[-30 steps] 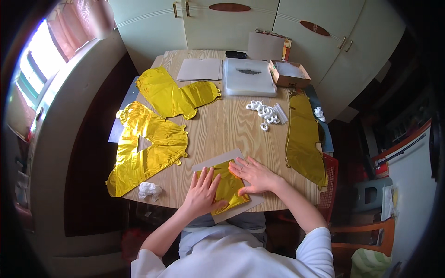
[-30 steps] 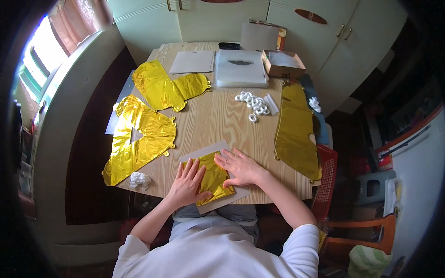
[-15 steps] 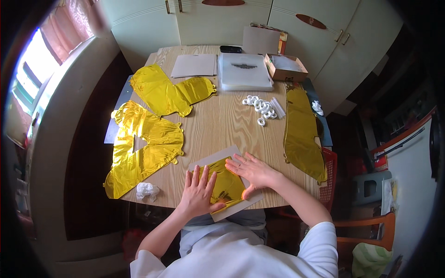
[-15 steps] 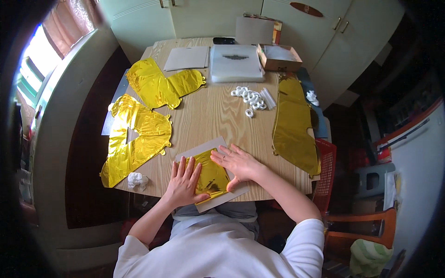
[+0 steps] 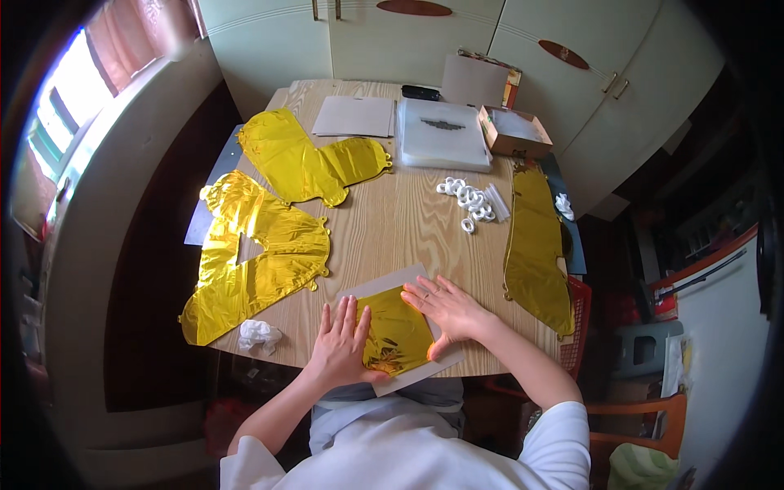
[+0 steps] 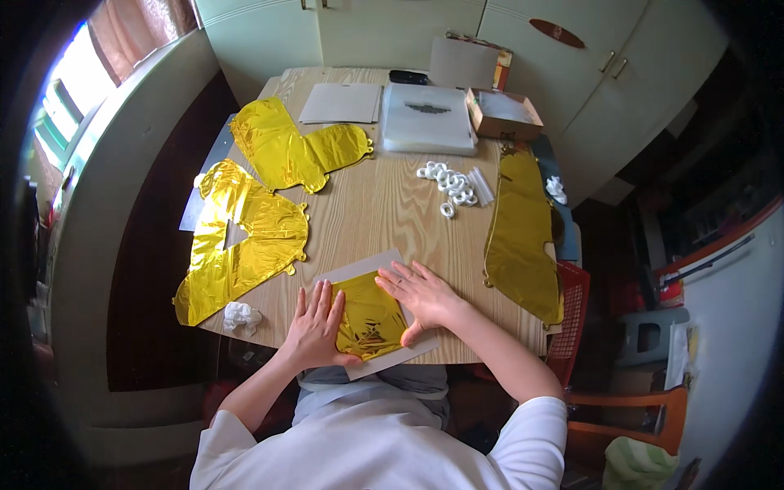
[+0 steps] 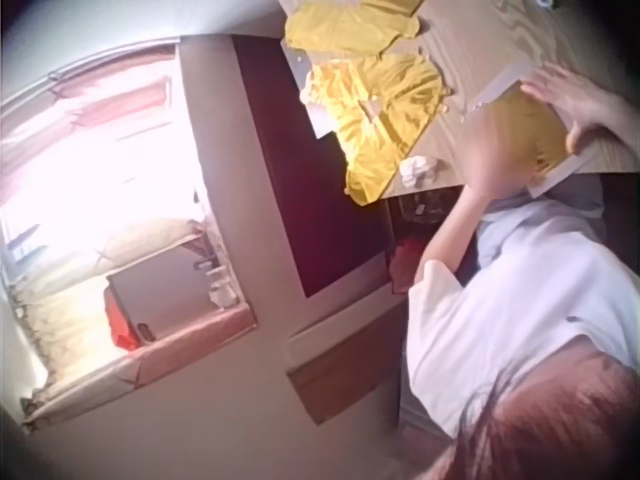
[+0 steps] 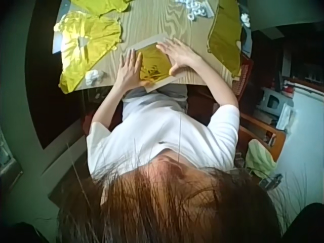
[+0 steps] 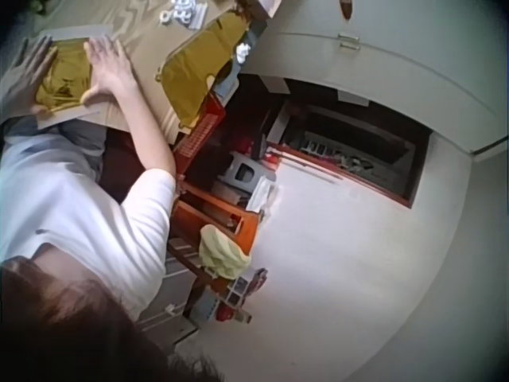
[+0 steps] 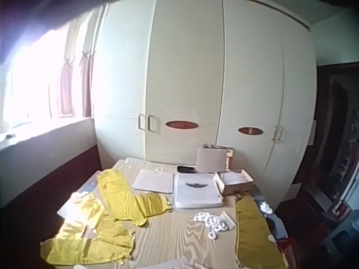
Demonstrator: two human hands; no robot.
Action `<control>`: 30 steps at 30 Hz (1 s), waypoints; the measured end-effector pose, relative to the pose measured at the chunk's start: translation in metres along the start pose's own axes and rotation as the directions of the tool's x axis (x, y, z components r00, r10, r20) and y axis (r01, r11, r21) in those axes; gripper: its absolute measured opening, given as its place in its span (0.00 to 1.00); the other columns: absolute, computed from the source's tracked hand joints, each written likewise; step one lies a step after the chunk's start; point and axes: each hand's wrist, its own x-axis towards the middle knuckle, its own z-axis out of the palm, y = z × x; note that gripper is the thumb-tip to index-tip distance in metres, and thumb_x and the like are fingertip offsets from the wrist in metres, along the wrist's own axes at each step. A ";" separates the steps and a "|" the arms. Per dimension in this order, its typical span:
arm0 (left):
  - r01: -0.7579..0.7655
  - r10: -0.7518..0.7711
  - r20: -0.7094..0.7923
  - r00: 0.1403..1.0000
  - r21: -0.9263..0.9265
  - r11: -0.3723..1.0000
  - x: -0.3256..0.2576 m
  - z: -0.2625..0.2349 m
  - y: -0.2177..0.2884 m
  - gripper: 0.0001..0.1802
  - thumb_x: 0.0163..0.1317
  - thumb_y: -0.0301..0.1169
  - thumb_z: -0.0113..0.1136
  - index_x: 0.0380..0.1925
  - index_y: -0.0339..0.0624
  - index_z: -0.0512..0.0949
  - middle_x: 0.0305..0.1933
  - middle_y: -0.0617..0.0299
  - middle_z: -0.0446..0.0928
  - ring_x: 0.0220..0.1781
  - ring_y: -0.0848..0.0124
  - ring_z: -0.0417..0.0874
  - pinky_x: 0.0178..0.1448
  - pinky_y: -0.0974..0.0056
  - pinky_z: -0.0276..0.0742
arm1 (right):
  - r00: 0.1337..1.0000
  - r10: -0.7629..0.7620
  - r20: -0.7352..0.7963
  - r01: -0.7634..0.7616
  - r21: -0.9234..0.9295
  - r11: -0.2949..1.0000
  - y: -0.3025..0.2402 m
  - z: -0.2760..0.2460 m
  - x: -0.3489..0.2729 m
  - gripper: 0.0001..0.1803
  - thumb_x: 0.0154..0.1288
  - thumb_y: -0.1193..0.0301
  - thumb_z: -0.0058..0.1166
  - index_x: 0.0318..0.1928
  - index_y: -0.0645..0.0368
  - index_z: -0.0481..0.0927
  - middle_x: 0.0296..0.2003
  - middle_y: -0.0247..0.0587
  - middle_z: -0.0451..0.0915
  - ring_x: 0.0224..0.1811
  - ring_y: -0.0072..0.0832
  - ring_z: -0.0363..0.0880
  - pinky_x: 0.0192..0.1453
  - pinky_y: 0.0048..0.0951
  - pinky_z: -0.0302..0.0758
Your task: The person is manually folding sheets of gold-colored foil on a table.
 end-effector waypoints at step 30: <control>0.243 -0.226 0.450 0.864 -0.766 -0.596 -0.088 0.061 0.045 0.18 0.74 0.33 0.52 0.57 0.32 0.73 0.53 0.51 0.80 0.52 0.61 0.84 0.54 0.55 0.83 | 0.954 -0.298 -0.042 0.289 0.407 0.867 0.024 -0.027 0.047 0.56 0.52 0.40 0.64 0.75 0.53 0.56 0.75 0.43 0.54 0.79 0.43 0.47 0.80 0.51 0.47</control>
